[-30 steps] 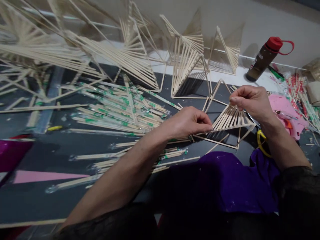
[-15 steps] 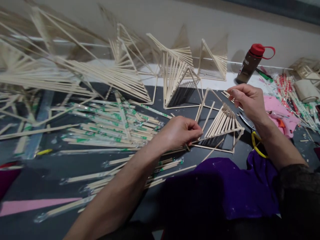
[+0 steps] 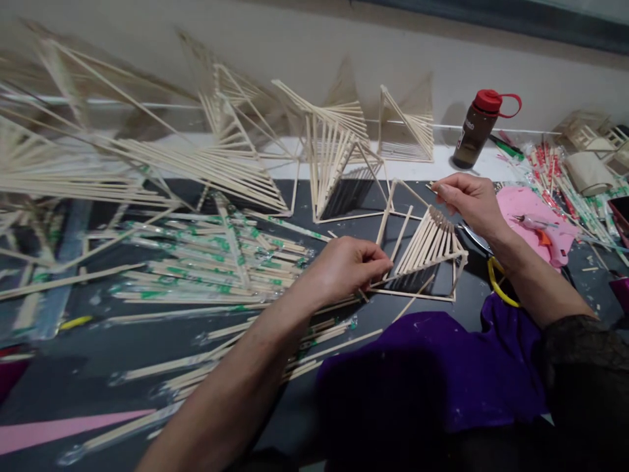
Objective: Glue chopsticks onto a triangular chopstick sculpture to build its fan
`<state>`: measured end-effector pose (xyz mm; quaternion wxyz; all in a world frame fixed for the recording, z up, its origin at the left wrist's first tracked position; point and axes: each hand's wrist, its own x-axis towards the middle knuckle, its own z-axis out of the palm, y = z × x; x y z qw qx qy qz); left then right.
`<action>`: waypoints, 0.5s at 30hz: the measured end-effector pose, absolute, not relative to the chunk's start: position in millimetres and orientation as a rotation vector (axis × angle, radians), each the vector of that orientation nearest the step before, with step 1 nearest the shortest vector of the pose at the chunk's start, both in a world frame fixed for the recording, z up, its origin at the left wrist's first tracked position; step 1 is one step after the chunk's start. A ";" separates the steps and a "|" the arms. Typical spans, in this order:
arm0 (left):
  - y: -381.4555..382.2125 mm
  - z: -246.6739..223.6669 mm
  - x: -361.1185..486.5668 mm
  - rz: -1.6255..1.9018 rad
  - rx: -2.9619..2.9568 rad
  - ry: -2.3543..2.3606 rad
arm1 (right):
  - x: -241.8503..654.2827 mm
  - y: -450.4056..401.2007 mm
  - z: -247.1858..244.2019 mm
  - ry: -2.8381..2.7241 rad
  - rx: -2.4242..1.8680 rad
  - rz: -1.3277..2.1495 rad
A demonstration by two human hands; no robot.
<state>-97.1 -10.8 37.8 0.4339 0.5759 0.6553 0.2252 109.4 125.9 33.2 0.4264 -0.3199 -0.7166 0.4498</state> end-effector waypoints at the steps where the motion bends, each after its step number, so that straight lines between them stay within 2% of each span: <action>1: -11.6 40.8 -97.7 0.558 1.439 1.636 | 110.3 127.2 34.8 -1.795 -0.796 1.103; 9: -27.3 78.3 -111.9 0.768 1.378 1.492 | 144.1 159.3 51.7 -1.751 -0.962 0.823; 15: -46.8 98.0 -98.2 1.272 1.099 1.496 | 149.0 165.7 38.3 -2.397 -1.464 0.255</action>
